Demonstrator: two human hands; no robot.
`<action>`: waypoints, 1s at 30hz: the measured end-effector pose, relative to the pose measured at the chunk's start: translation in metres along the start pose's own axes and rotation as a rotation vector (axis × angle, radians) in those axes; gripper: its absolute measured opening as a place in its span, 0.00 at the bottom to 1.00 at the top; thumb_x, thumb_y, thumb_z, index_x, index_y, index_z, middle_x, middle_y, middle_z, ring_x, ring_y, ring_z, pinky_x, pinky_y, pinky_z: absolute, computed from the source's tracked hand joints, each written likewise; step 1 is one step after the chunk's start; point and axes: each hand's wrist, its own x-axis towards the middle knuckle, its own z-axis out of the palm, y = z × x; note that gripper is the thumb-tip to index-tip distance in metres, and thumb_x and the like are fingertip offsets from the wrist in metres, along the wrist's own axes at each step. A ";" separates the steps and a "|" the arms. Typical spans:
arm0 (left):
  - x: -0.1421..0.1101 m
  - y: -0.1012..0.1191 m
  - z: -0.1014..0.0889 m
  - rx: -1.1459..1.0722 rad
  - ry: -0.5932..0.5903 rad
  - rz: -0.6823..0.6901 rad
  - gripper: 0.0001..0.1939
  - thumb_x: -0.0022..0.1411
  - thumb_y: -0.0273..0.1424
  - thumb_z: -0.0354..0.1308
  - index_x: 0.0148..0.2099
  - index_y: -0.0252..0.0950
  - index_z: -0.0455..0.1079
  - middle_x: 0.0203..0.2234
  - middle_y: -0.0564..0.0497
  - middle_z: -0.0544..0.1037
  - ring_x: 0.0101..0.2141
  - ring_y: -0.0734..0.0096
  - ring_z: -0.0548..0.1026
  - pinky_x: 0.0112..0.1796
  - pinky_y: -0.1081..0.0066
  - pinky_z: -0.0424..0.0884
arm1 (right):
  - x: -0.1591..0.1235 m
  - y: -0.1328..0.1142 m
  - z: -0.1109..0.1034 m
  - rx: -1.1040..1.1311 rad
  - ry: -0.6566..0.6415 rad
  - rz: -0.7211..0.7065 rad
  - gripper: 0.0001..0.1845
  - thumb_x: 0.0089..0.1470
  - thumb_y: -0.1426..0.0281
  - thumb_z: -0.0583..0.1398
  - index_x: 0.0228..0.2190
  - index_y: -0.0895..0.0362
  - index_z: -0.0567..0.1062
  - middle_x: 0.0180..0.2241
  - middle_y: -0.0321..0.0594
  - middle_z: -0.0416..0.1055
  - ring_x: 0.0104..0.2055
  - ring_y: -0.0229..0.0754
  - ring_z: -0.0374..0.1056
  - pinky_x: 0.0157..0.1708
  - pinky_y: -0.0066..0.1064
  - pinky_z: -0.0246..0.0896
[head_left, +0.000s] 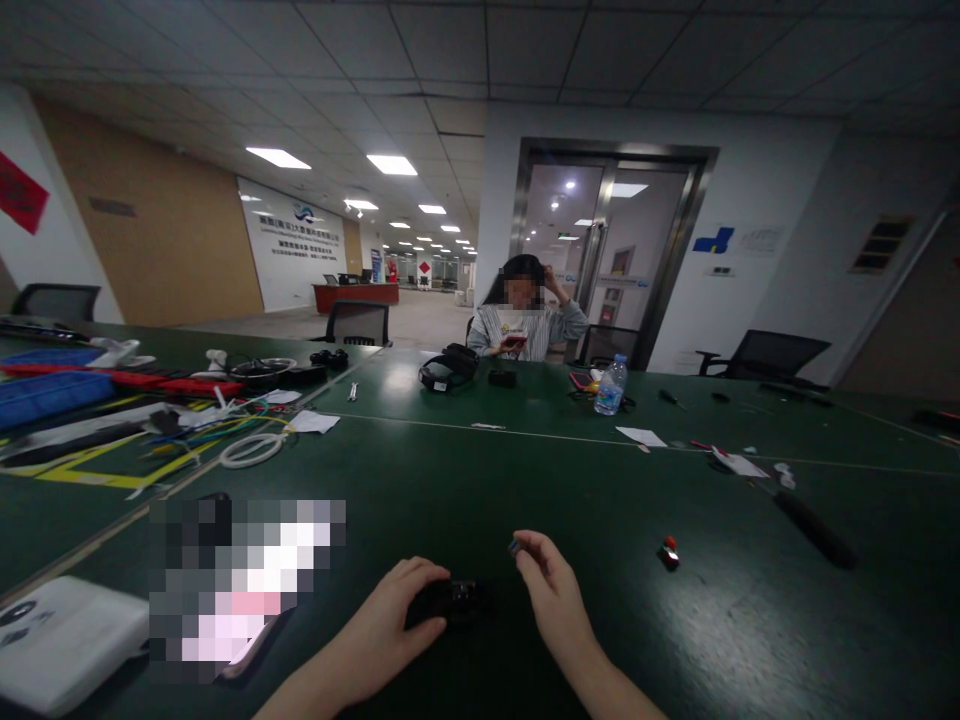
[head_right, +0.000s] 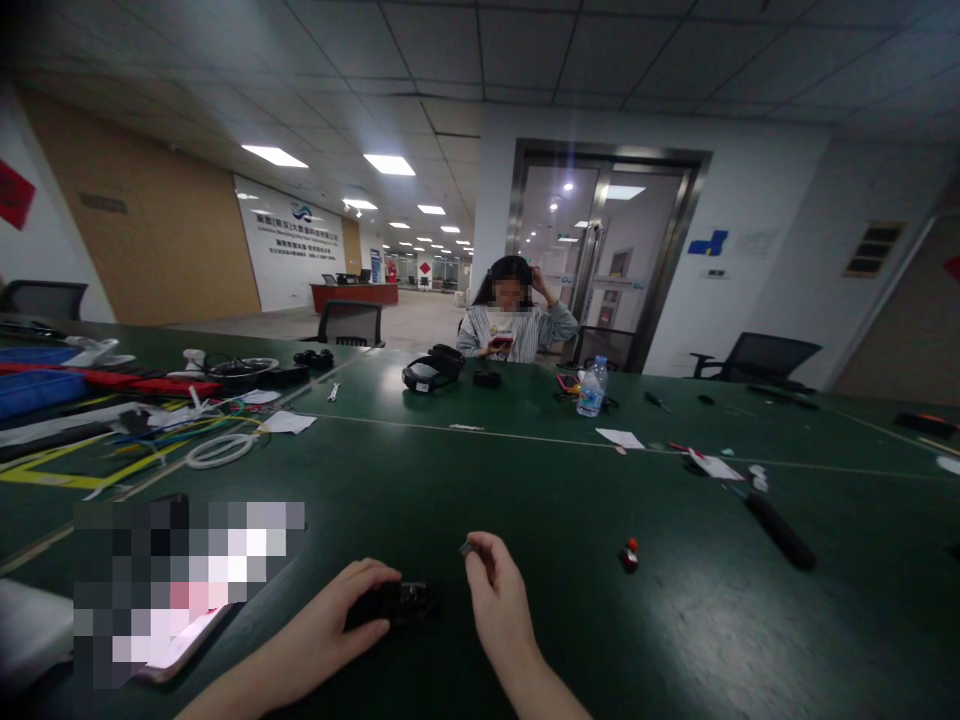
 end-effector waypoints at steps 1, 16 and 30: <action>0.000 0.000 0.000 0.006 0.004 0.003 0.19 0.52 0.27 0.55 0.48 0.42 0.65 0.44 0.51 0.71 0.46 0.65 0.68 0.50 0.64 0.62 | 0.001 0.002 0.000 0.013 0.010 -0.003 0.14 0.55 0.67 0.51 0.43 0.55 0.67 0.41 0.41 0.68 0.45 0.45 0.65 0.45 0.37 0.61; 0.000 0.000 0.001 -0.004 0.003 -0.002 0.18 0.52 0.27 0.55 0.47 0.42 0.66 0.44 0.51 0.72 0.46 0.63 0.68 0.49 0.62 0.63 | 0.003 0.010 0.000 0.148 0.078 0.016 0.19 0.55 0.65 0.49 0.47 0.57 0.66 0.38 0.43 0.68 0.35 0.43 0.66 0.37 0.36 0.63; 0.000 0.001 0.001 0.004 -0.001 -0.008 0.19 0.52 0.27 0.55 0.48 0.41 0.66 0.45 0.50 0.72 0.46 0.63 0.68 0.50 0.63 0.62 | 0.006 0.011 0.002 0.234 0.098 0.026 0.17 0.53 0.67 0.51 0.44 0.57 0.69 0.37 0.42 0.69 0.33 0.42 0.65 0.33 0.34 0.61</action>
